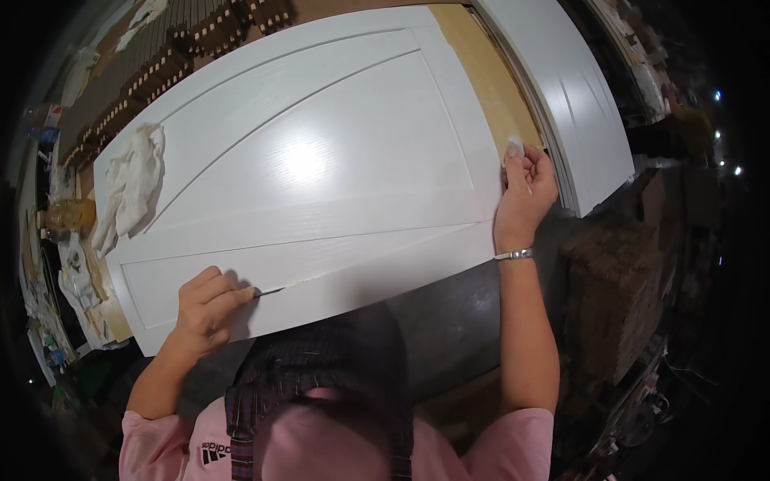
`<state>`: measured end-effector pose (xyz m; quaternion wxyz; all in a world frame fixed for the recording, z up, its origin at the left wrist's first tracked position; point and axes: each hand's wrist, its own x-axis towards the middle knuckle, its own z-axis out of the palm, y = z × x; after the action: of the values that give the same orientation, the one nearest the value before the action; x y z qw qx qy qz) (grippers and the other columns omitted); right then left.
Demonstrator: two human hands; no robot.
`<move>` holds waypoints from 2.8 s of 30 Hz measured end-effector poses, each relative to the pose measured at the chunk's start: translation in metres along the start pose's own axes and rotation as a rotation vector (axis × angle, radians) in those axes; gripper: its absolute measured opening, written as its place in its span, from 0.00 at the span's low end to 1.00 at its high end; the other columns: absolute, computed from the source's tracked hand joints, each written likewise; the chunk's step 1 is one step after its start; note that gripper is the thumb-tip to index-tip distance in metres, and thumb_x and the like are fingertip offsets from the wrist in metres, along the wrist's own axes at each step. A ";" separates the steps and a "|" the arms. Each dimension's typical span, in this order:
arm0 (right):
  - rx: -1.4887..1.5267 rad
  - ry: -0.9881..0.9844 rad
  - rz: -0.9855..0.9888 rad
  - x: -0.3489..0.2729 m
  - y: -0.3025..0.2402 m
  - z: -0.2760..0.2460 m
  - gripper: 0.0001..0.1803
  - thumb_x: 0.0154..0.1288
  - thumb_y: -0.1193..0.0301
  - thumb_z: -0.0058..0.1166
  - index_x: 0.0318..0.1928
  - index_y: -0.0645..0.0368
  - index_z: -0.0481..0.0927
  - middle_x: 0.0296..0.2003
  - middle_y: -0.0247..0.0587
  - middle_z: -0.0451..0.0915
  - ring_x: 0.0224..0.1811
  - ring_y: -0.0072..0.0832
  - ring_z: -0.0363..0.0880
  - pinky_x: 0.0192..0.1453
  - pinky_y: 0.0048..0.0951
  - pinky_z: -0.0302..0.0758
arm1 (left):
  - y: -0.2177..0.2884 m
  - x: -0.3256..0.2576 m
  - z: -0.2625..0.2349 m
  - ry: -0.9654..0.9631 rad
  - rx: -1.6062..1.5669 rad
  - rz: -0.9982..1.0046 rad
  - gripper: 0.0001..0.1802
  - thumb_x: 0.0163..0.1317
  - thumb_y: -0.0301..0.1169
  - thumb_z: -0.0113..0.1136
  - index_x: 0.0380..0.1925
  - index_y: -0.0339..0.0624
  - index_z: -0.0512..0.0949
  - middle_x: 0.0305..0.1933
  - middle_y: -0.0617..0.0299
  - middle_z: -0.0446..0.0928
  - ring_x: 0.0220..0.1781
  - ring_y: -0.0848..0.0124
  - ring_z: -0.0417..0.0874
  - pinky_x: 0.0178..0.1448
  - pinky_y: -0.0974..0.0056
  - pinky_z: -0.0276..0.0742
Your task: The person scrapes excess material from the edges and grooves of a white cabinet door panel using a utility knife, wipes the surface with a cloth, and applies a substance from a bottle to clean and finish the panel.
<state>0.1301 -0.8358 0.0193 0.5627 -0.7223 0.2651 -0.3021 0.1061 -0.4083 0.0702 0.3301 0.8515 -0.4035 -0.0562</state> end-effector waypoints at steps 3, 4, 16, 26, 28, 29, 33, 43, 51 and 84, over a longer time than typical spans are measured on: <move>0.010 -0.012 -0.004 -0.003 -0.001 0.003 0.10 0.69 0.75 0.60 0.47 0.68 0.78 0.33 0.27 0.76 0.32 0.11 0.70 0.36 0.14 0.69 | 0.011 0.017 0.017 0.084 0.028 0.037 0.22 0.33 0.19 0.62 0.36 0.36 0.82 0.30 0.59 0.74 0.29 0.60 0.73 0.29 0.60 0.72; 0.022 -0.022 -0.013 -0.002 -0.002 0.003 0.10 0.69 0.75 0.60 0.47 0.68 0.78 0.33 0.27 0.76 0.32 0.11 0.70 0.36 0.14 0.69 | 0.011 0.019 0.020 0.099 0.037 0.021 0.19 0.36 0.19 0.63 0.35 0.38 0.82 0.30 0.59 0.74 0.29 0.61 0.74 0.30 0.60 0.72; -0.016 -0.030 0.005 -0.004 -0.001 0.000 0.12 0.70 0.75 0.59 0.49 0.68 0.77 0.37 0.29 0.78 0.36 0.12 0.73 0.41 0.15 0.72 | 0.011 0.027 0.037 0.241 0.050 0.049 0.15 0.39 0.18 0.67 0.33 0.37 0.81 0.26 0.58 0.73 0.25 0.61 0.72 0.28 0.59 0.67; -0.036 -0.042 0.000 0.001 0.007 -0.005 0.13 0.73 0.72 0.56 0.51 0.68 0.78 0.39 0.33 0.81 0.38 0.17 0.76 0.44 0.19 0.74 | 0.018 0.036 0.041 0.234 0.161 0.082 0.12 0.41 0.20 0.63 0.31 0.37 0.80 0.27 0.60 0.73 0.28 0.64 0.75 0.29 0.61 0.67; -0.017 -0.042 0.008 -0.002 0.003 -0.003 0.11 0.71 0.76 0.58 0.50 0.68 0.77 0.37 0.28 0.78 0.37 0.12 0.73 0.42 0.15 0.72 | 0.019 0.041 0.045 0.229 0.130 0.103 0.13 0.39 0.20 0.64 0.30 0.36 0.81 0.27 0.60 0.73 0.28 0.64 0.74 0.29 0.61 0.67; -0.017 -0.042 0.010 -0.002 0.001 -0.001 0.11 0.71 0.76 0.58 0.50 0.68 0.77 0.37 0.28 0.78 0.37 0.12 0.73 0.42 0.15 0.72 | 0.018 0.041 0.044 0.227 0.130 0.102 0.13 0.39 0.20 0.64 0.30 0.36 0.81 0.27 0.60 0.73 0.28 0.64 0.74 0.29 0.61 0.67; 0.022 -0.034 0.031 -0.005 -0.004 0.001 0.11 0.71 0.76 0.57 0.50 0.69 0.78 0.37 0.29 0.78 0.37 0.12 0.73 0.43 0.15 0.72 | 0.010 0.017 0.026 0.192 0.021 -0.044 0.15 0.36 0.18 0.64 0.30 0.36 0.82 0.26 0.59 0.71 0.27 0.62 0.73 0.29 0.60 0.67; -0.012 -0.038 0.027 -0.006 -0.005 0.001 0.12 0.71 0.74 0.58 0.51 0.69 0.78 0.38 0.30 0.79 0.38 0.13 0.74 0.45 0.16 0.73 | 0.019 0.020 0.035 0.226 0.072 -0.065 0.14 0.36 0.14 0.65 0.28 0.34 0.82 0.23 0.59 0.71 0.24 0.63 0.68 0.27 0.61 0.63; -0.041 -0.034 0.040 -0.008 -0.009 0.002 0.13 0.71 0.72 0.58 0.50 0.68 0.78 0.36 0.28 0.79 0.37 0.14 0.74 0.45 0.16 0.72 | 0.014 0.014 0.038 0.288 0.144 0.033 0.14 0.36 0.15 0.65 0.29 0.33 0.83 0.24 0.60 0.74 0.24 0.64 0.70 0.27 0.62 0.64; -0.009 -0.059 0.015 -0.008 -0.009 0.000 0.13 0.72 0.72 0.57 0.51 0.68 0.78 0.38 0.31 0.80 0.37 0.15 0.74 0.44 0.18 0.72 | 0.014 0.027 0.019 0.154 0.242 0.143 0.12 0.39 0.18 0.67 0.29 0.34 0.83 0.23 0.62 0.71 0.24 0.66 0.70 0.24 0.63 0.60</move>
<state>0.1248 -0.8283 0.0268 0.5692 -0.7314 0.2554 -0.2754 0.1081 -0.4442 0.0690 0.2580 0.8561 -0.4403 0.0819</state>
